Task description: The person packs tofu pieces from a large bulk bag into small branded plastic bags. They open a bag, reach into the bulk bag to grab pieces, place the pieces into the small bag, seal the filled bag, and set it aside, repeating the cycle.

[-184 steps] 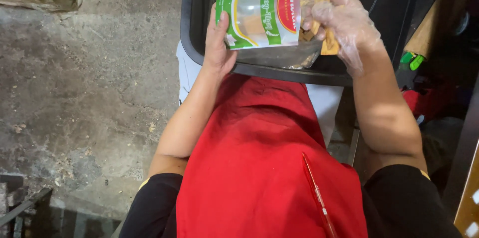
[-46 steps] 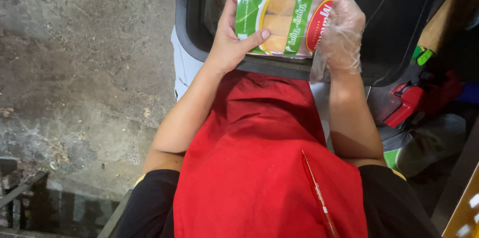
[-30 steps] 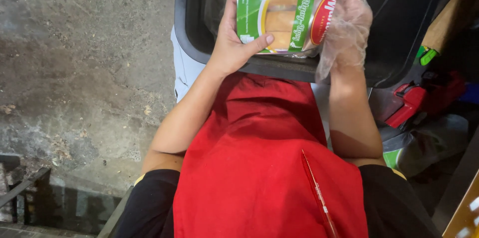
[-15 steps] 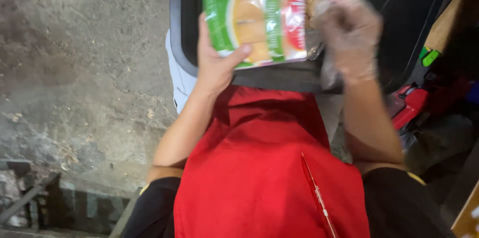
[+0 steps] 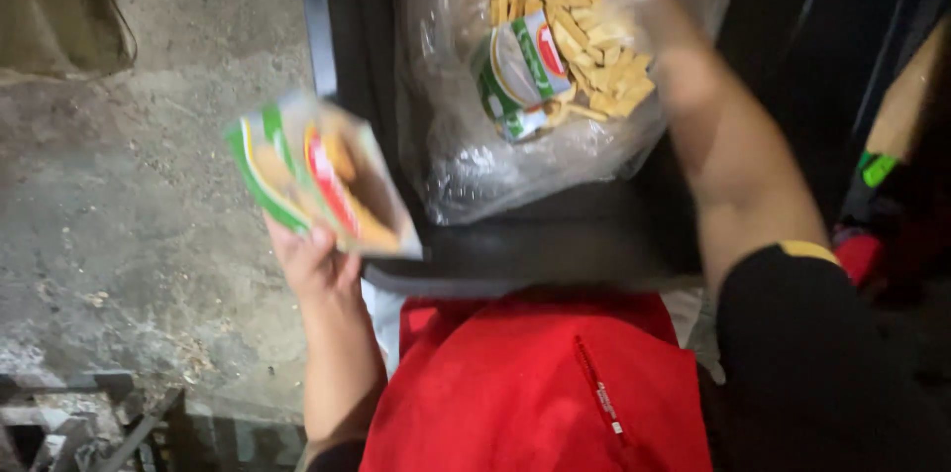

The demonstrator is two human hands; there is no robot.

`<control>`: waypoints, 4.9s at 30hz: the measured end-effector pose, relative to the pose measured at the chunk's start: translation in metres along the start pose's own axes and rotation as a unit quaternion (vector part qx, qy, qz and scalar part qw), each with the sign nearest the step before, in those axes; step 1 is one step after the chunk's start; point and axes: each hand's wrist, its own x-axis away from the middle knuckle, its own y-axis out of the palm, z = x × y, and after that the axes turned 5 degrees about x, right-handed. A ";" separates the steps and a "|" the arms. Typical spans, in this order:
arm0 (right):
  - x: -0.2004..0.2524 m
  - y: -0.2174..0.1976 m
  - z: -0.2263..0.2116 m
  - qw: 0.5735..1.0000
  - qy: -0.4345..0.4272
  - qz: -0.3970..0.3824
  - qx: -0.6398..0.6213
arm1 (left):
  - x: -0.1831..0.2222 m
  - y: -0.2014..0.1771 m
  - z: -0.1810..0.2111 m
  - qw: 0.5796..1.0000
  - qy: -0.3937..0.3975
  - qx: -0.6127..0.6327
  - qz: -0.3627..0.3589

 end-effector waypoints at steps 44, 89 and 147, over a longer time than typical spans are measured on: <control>-0.034 0.114 -0.033 0.917 0.126 -0.207 0.317 | 0.043 -0.023 0.036 0.986 -0.103 0.124 -0.037; 0.057 -0.089 -0.093 0.938 0.045 -0.227 -0.259 | -0.004 0.029 -0.004 0.999 -0.027 -0.035 0.021; 0.273 -0.107 -0.219 0.921 -0.021 -0.099 -0.377 | -0.013 0.067 -0.095 0.955 0.052 -0.195 -0.215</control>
